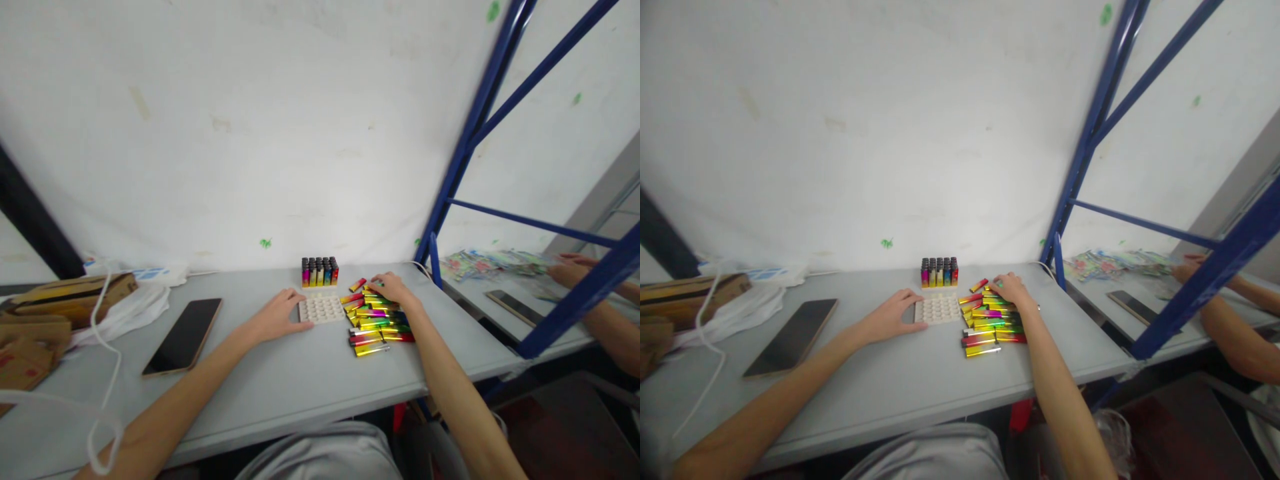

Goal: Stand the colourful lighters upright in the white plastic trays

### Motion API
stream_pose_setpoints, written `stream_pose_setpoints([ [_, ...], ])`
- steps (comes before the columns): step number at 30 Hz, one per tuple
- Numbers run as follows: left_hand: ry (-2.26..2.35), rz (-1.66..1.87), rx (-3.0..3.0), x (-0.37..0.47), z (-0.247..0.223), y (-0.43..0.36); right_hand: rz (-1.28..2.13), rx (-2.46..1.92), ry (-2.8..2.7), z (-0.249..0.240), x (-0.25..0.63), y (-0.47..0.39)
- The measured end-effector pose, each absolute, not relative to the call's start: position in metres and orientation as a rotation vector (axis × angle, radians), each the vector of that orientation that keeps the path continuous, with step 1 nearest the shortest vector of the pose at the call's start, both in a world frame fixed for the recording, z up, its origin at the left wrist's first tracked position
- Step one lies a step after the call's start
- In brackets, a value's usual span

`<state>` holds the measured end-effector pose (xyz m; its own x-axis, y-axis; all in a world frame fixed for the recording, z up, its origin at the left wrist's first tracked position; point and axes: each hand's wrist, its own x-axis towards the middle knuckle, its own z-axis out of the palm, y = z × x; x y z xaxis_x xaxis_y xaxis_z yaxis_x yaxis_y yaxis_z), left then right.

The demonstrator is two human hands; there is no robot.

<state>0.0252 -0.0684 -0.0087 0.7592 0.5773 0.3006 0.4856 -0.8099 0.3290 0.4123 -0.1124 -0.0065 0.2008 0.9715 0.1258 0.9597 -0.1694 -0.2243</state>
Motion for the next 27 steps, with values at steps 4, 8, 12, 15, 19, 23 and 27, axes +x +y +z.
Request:
stream_pose_setpoints([
  [4, 0.83, 0.575, 2.728, 0.025, -0.008, -0.068, 0.132, -2.08, -1.966, -0.003, 0.422, -0.115],
  [8, 0.845, 0.552, 2.746, 0.025, -0.009, -0.067, 0.119, -2.048, -1.911, -0.002, 0.421, -0.115],
  [12, 0.854, 0.551, 2.745, 0.025, -0.009, -0.067, 0.046, -1.997, -1.837, -0.003, 0.413, -0.114],
  [15, 0.859, 0.553, 2.722, 0.026, -0.008, -0.068, 0.081, -1.883, -1.708, 0.0, 0.407, -0.115],
  [19, 0.903, 0.572, 2.706, 0.029, -0.008, -0.071, 0.162, -1.651, -1.638, 0.01, 0.392, -0.12],
  [23, 0.922, 0.613, 2.71, 0.033, -0.009, -0.072, 0.318, -1.46, -1.583, 0.017, 0.362, -0.122],
  [27, 0.928, 0.629, 2.714, 0.034, -0.011, -0.071, 0.644, -1.281, -1.461, 0.013, 0.33, -0.12],
])
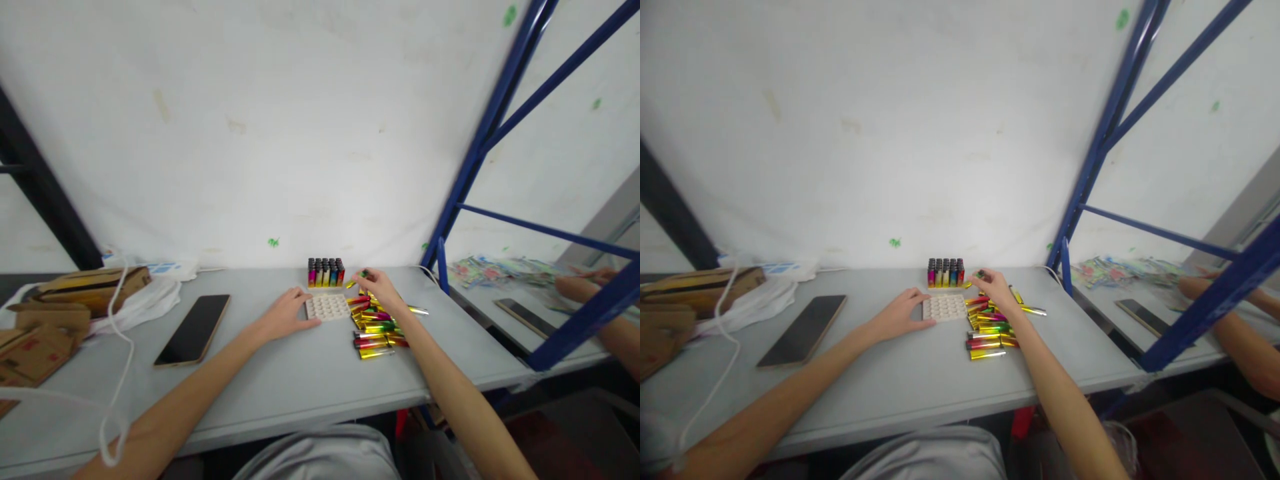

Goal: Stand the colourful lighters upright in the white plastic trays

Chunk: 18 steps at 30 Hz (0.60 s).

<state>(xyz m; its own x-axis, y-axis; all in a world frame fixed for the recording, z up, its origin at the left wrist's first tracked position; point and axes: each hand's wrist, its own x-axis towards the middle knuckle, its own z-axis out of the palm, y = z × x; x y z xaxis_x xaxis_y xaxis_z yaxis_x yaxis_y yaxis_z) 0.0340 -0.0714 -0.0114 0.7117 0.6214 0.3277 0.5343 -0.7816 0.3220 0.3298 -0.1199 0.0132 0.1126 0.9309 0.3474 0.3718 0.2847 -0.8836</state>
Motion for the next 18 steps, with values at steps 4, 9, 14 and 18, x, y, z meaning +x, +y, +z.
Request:
stream_pose_setpoints([
  [4, 0.914, 0.636, 2.719, 0.033, -0.012, -0.071, 0.721, -1.198, -1.359, 0.008, 0.309, -0.12],
  [9, 0.897, 0.63, 2.721, 0.032, -0.011, -0.071, 0.92, -1.08, -1.372, 0.011, 0.293, -0.127],
  [14, 0.873, 0.654, 2.715, 0.031, -0.013, -0.07, 0.925, -1.111, -1.367, 0.016, 0.28, -0.132],
  [18, 0.917, 0.653, 2.724, 0.029, -0.014, -0.069, 0.744, -1.19, -1.405, 0.012, 0.278, -0.13],
])
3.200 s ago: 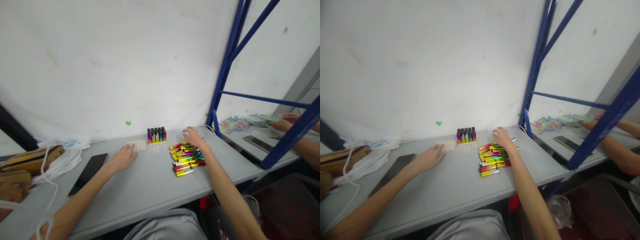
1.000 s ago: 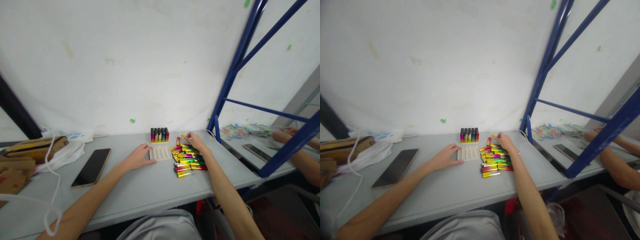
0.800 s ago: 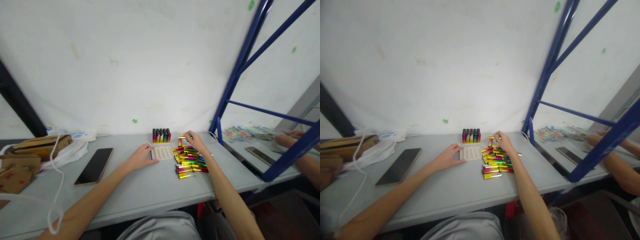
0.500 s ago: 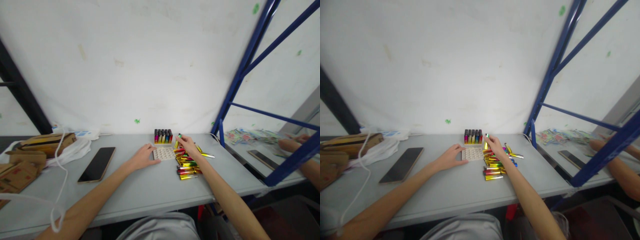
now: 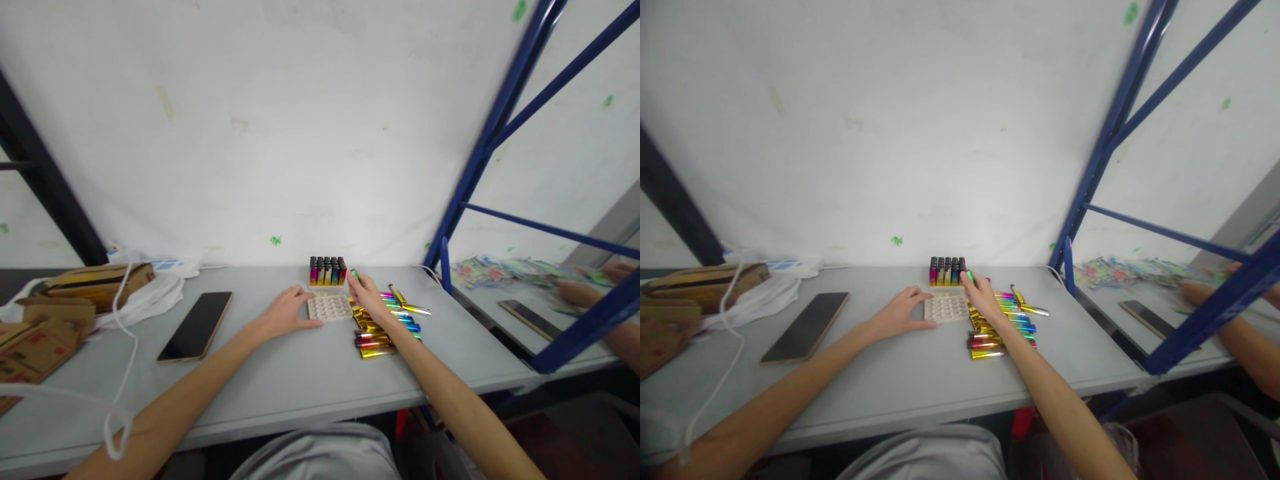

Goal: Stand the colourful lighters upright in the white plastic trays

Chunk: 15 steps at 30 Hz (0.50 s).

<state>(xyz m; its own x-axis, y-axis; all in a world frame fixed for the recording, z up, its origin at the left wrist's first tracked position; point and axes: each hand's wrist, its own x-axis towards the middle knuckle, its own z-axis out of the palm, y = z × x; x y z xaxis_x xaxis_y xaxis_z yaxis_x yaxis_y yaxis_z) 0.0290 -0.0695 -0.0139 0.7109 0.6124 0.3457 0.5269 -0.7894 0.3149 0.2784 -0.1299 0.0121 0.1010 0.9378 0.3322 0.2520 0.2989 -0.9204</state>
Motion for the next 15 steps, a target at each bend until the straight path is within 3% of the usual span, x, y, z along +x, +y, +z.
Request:
stream_pose_setpoints([
  [5, 0.943, 0.647, 2.674, 0.024, -0.015, -0.066, 0.472, -1.305, -1.473, 0.007, 0.278, -0.13],
  [15, 0.919, 0.719, 2.542, 0.022, -0.016, -0.058, 0.345, -1.429, -1.448, 0.004, 0.27, -0.129],
])
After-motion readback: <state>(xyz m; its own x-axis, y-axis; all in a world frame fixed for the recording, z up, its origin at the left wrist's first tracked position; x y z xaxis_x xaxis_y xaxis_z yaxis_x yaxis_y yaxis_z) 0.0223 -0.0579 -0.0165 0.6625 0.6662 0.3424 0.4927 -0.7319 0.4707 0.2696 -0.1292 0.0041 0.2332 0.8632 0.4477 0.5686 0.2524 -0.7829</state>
